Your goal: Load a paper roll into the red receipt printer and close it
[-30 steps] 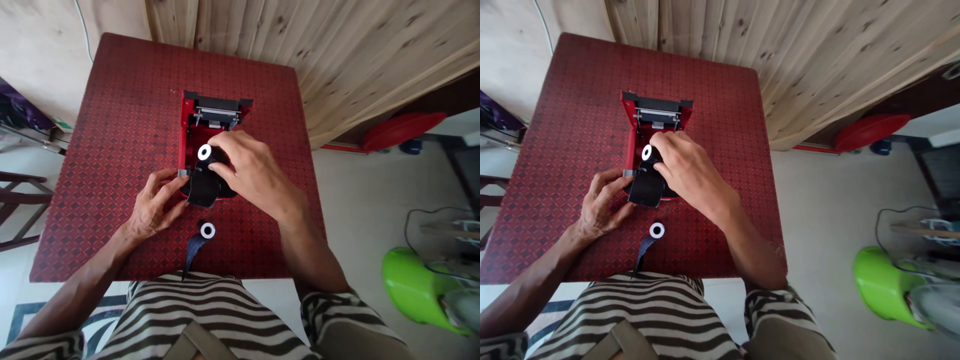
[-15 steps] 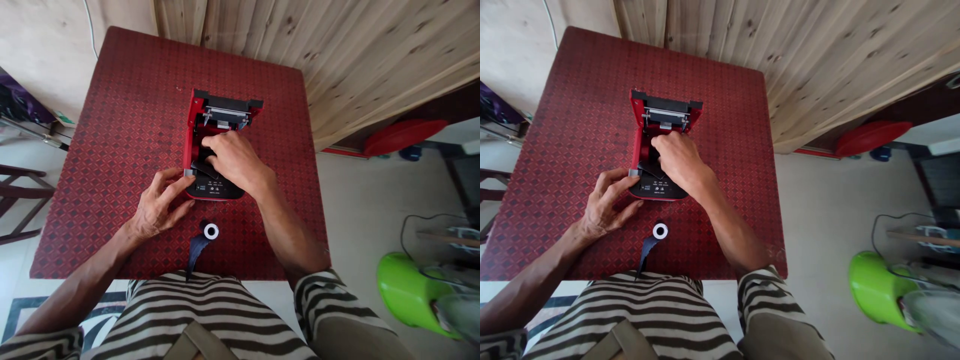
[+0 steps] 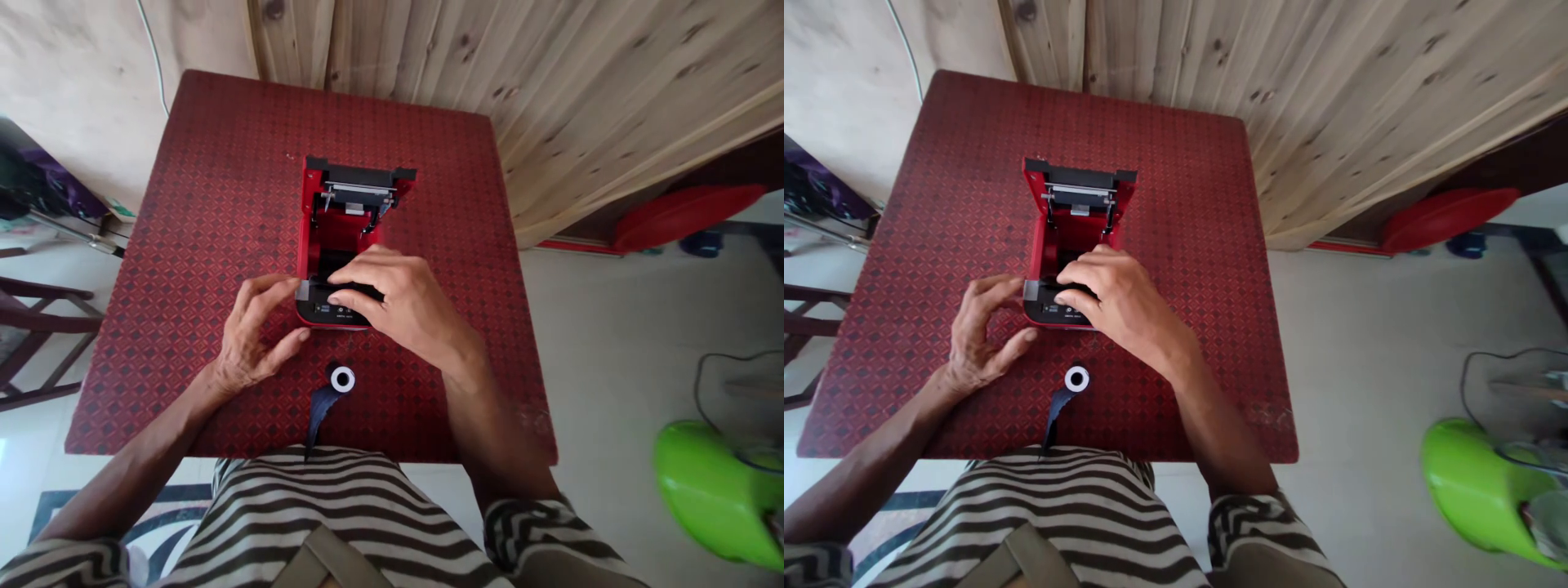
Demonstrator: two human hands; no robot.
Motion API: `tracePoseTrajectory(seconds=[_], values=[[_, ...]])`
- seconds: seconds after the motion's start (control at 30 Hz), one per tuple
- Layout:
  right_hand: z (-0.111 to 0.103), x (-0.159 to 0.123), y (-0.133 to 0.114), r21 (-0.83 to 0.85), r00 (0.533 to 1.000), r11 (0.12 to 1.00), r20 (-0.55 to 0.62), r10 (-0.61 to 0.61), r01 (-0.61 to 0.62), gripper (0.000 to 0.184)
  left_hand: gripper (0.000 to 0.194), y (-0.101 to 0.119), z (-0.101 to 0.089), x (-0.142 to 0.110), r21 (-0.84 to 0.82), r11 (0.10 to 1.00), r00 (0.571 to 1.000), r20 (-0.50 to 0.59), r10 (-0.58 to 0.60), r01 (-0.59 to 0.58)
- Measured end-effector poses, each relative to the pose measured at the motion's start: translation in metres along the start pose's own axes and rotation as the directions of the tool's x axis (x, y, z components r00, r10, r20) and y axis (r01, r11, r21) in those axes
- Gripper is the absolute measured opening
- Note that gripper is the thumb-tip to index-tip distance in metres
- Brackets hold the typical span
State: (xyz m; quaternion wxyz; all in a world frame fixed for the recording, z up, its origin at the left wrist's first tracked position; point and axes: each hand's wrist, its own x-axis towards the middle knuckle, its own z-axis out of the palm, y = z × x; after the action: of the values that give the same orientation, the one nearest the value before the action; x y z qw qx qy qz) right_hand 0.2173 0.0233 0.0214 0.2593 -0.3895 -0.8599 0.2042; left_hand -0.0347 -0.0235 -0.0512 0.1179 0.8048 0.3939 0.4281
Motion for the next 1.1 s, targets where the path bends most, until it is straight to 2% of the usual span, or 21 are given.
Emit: tracePoseTrajectory(seconds=[0.13, 0.2, 0.27, 0.33, 0.4, 0.5, 0.63, 0.8, 1.1], values=[[0.013, -0.005, 0.003, 0.01, 0.998, 1.0, -0.065, -0.005, 0.006, 0.018, 0.06, 0.0, -0.017, 0.038, -0.039, 0.998, 0.999, -0.013, -0.045, 0.044], [0.017, -0.006, 0.002, -0.022, 0.996, 1.0, -0.09, -0.015, 0.013, 0.02, 0.062, -0.008, -0.02, 0.068, -0.005, 1.0, 1.0, -0.022, 0.008, -0.008], [0.019, -0.008, 0.0, -0.077, 0.992, 0.997, -0.127, -0.029, 0.019, 0.024, 0.064, -0.02, -0.017, 0.099, 0.048, 0.999, 0.999, -0.028, 0.022, -0.021], [0.019, -0.011, -0.003, -0.135, 0.984, 0.991, -0.175, -0.043, 0.02, 0.025, 0.069, -0.032, -0.01, 0.124, 0.064, 0.997, 0.999, 0.031, 0.031, -0.033], [0.019, -0.015, -0.007, -0.186, 0.973, 0.982, -0.222, -0.058, 0.016, 0.026, 0.069, -0.037, -0.004, 0.136, 0.026, 0.999, 0.994, 0.105, 0.04, -0.042], [0.019, -0.021, -0.011, -0.249, 0.961, 0.968, -0.263, -0.084, 0.017, 0.026, 0.061, -0.03, -0.004, 0.131, 0.037, 0.999, 0.987, 0.157, 0.017, -0.023], [0.023, -0.029, -0.017, -0.281, 0.969, 0.96, -0.233, -0.076, 0.008, 0.027, 0.057, -0.015, -0.011, 0.101, -0.007, 0.995, 0.974, 0.203, 0.103, -0.104], [0.026, -0.032, -0.022, -0.285, 0.977, 0.958, -0.212, -0.033, -0.03, 0.028, 0.059, -0.019, -0.006, 0.068, -0.061, 0.989, 0.962, 0.234, 0.143, -0.132], [0.025, -0.032, -0.02, -0.275, 0.967, 0.961, -0.247, -0.06, -0.01, 0.027, 0.069, -0.024, -0.001, 0.057, -0.005, 0.982, 0.952, 0.246, 0.183, -0.188]])
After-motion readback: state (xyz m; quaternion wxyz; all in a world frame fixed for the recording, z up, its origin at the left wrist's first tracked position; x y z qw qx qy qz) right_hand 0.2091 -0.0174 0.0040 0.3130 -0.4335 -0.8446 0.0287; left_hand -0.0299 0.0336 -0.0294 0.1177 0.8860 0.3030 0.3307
